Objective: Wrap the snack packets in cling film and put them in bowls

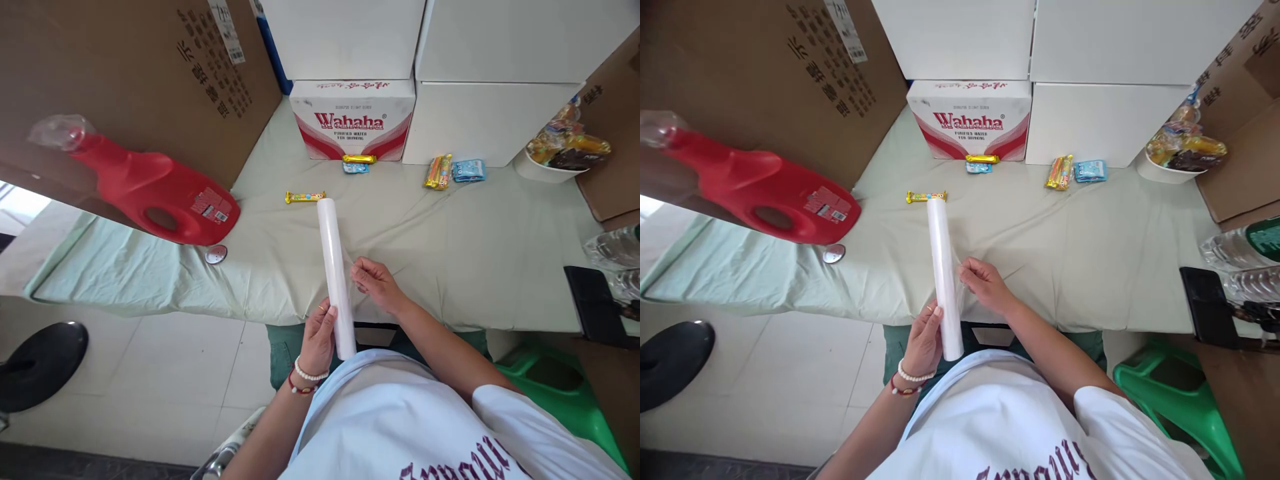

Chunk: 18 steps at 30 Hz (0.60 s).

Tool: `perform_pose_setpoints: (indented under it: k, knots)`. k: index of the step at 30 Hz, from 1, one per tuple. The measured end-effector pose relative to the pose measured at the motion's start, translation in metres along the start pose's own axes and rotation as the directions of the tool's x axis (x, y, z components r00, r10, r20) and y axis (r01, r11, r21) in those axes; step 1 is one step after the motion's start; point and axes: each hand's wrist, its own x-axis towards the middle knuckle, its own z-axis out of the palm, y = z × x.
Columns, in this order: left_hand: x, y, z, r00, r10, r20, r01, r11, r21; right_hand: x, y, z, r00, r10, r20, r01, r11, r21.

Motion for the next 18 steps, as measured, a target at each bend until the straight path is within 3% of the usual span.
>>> perform_pose_setpoints:
  k: [4,8,13,15,18]
  knots:
    - [-0.005,-0.004,0.012,0.991,-0.113,0.068,0.126,0.962,-0.241,-0.005,0.001,0.0,1.0,0.017,0.015,-0.018,0.996,0.091]
    - [0.001,0.005,0.027,0.975,-0.162,0.152,0.203,0.925,-0.322,-0.011,-0.001,0.004,0.993,0.05,0.11,-0.057,0.997,0.061]
    - [0.021,0.018,0.037,0.99,-0.139,0.034,0.143,0.934,-0.328,-0.022,-0.009,0.001,0.986,-0.029,0.163,0.061,0.979,-0.192]
    - [0.026,0.019,0.038,0.989,-0.146,0.008,0.144,0.962,-0.234,-0.029,-0.009,-0.007,0.99,-0.075,0.119,0.102,0.964,-0.244]
    - [0.027,0.021,0.036,0.992,-0.122,-0.012,0.117,0.973,-0.196,-0.037,-0.005,-0.021,0.992,-0.113,-0.053,0.101,0.978,-0.185]
